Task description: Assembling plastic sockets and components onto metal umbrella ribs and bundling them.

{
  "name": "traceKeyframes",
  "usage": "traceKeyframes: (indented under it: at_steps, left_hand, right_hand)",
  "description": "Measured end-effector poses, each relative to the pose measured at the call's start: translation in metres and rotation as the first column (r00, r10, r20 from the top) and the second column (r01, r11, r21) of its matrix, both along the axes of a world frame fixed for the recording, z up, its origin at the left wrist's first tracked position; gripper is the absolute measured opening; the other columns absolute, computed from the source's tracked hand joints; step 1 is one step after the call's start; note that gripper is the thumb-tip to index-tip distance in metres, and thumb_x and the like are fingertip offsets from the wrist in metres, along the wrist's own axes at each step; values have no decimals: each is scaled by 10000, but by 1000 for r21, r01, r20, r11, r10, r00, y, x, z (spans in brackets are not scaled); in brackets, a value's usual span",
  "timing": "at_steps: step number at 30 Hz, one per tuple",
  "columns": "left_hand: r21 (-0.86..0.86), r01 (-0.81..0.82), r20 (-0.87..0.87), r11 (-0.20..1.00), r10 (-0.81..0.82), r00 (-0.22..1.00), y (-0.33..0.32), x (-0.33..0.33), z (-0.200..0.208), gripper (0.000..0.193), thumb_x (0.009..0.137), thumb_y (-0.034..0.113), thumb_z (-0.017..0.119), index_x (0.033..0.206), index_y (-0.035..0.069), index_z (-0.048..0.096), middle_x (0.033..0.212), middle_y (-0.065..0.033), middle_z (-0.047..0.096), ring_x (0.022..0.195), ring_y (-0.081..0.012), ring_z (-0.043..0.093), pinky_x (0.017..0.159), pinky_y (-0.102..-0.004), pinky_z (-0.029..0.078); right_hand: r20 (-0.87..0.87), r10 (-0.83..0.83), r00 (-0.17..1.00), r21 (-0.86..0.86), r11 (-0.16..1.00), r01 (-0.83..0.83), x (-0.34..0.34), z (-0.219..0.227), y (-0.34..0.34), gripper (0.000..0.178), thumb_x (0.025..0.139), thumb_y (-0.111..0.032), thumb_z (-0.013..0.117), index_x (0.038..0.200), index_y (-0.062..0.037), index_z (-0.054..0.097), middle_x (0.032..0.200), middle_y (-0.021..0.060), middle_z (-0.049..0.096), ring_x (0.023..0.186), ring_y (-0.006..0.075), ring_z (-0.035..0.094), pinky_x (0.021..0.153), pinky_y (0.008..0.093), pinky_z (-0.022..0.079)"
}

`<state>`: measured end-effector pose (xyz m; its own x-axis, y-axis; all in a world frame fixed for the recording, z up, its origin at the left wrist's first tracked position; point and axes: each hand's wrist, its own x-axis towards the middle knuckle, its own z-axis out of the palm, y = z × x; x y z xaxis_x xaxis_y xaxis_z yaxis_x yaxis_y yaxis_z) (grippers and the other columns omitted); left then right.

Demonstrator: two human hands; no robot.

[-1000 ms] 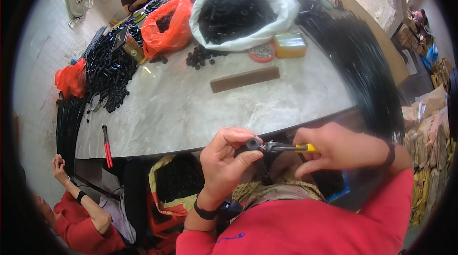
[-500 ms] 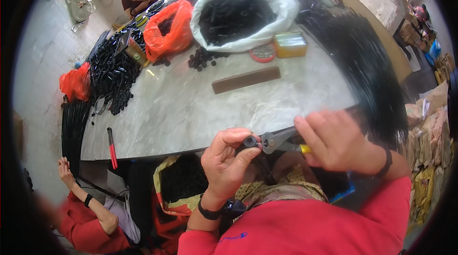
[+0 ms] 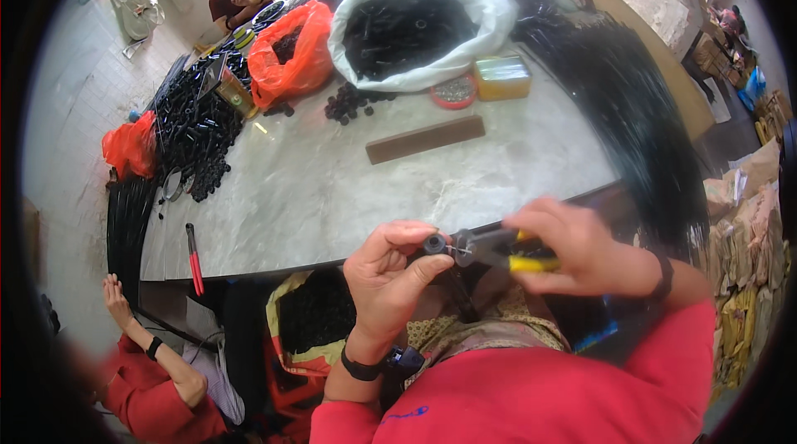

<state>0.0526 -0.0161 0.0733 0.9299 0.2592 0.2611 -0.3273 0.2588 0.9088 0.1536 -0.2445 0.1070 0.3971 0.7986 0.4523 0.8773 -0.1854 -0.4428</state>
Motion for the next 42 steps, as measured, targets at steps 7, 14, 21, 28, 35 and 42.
traceKeyframes:
  at_steps: [7, 14, 21, 28, 35, 42]
  left_hand:
    - [70, -13, 61, 997, 9, 998, -3, 3, -1, 283, 761, -114, 748, 999, -56, 606, 995, -164, 646, 903, -208, 661, 792, -292, 545]
    - [147, 9, 70, 989, -20, 997, -1, 1, -2, 289, 759, -125, 741, 1004, -56, 605, 1000, -167, 641, 912, -217, 668, 802, -300, 548]
    - [45, -29, 54, 999, 27, 998, 0, 3, -4, 295, 765, -132, 735, 1018, -55, 604, 1003, -162, 642, 919, -210, 666, 806, -297, 544]
    - [44, -51, 60, 998, 48, 997, -1, 2, -5, 283, 778, -133, 727, 1023, -60, 607, 1004, -158, 642, 927, -198, 661, 809, -293, 543]
    - [62, 18, 62, 998, -22, 998, 1, 3, -6, 283, 800, -139, 713, 1054, -71, 610, 1033, -130, 641, 953, -174, 647, 850, -282, 534]
    - [42, 34, 89, 999, -38, 995, -1, 3, -6, 289, 796, -134, 719, 1053, -64, 607, 1035, -140, 643, 966, -179, 646, 859, -287, 536]
  right_hand:
    - [349, -80, 934, -214, 963, 163, -5, 11, -10, 444, 772, -243, 730, 1115, -1, 587, 869, 117, 612, 710, 239, 602, 635, 328, 462]
    - [-885, -221, 409, -360, 882, -303, 3, 29, -7, 442, 781, -302, 823, 960, -23, 530, 718, 133, 616, 572, 243, 629, 560, 336, 505]
    - [524, -17, 851, -90, 993, 76, 0, -3, -8, 551, 746, -172, 659, 1252, 28, 575, 969, 120, 598, 806, 222, 602, 641, 302, 496]
    - [673, -97, 733, -121, 964, 238, -9, -3, -8, 500, 797, -145, 622, 1258, 41, 564, 962, 110, 573, 772, 217, 589, 625, 320, 468]
    - [81, -18, 997, -280, 959, 40, -10, -4, -12, 636, 773, -59, 688, 1352, 20, 439, 1030, 154, 582, 875, 285, 620, 670, 339, 491]
    - [-88, 61, 994, -393, 915, -91, -3, 22, -12, 704, 779, -24, 665, 1419, 2, 373, 1208, 183, 547, 1064, 344, 569, 892, 401, 438]
